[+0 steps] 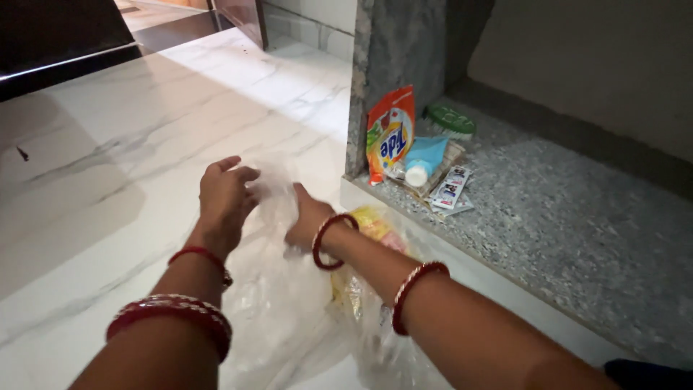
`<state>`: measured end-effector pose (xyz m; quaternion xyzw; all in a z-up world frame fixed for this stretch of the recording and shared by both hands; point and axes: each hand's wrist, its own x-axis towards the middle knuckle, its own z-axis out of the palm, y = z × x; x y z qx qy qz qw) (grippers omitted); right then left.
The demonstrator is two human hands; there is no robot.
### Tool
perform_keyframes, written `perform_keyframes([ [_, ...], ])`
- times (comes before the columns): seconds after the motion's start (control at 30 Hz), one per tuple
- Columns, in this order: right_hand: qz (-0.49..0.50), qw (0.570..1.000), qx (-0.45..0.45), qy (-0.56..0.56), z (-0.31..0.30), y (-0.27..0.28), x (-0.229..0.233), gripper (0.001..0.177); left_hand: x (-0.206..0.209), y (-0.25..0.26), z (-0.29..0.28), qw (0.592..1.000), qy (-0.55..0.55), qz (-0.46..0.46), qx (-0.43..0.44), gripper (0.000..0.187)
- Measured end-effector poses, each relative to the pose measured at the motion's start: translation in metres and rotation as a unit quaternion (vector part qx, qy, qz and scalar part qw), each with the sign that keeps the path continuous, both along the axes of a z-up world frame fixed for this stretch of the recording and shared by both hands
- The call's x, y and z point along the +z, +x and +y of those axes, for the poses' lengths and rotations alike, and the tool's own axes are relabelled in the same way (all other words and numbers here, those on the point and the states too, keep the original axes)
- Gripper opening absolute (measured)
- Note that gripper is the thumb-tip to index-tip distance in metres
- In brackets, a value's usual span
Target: The person unpacks several household items from plastic bags on a tiled floor, including a Tide detergent packet, a green scrub brush, a yellow box, a blue tube, and multiple small sachets. Each item is removed, briefly handled, and placed on the floor beside the bags.
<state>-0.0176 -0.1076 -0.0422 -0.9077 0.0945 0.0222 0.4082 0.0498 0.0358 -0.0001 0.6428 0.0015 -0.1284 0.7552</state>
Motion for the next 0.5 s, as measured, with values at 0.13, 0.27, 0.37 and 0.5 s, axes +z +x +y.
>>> perform_keyframes([
  [0.13, 0.046, 0.976, -0.025, 0.209, -0.039, 0.026, 0.016, 0.045, 0.021, -0.018, 0.013, 0.959, 0.218, -0.040, -0.177, 0.097],
  [0.27, 0.025, 0.870, 0.064, 0.488, -0.062, 0.022, 0.040, 0.045, 0.036, -0.046, 0.009, 0.926, 0.255, 0.046, -0.275, 0.095],
  [0.37, 0.048, 0.880, 0.150, 0.447, -0.062, 0.003, 0.068, 0.062, 0.023, -0.040, 0.002, 0.939, 0.187, 0.021, -0.289, 0.073],
  [0.5, -0.030, 0.993, 0.104, -0.056, -0.047, -0.013, 0.090, 0.101, -0.015, -0.003, -0.023, 0.987, 0.153, 0.030, -0.030, 0.040],
])
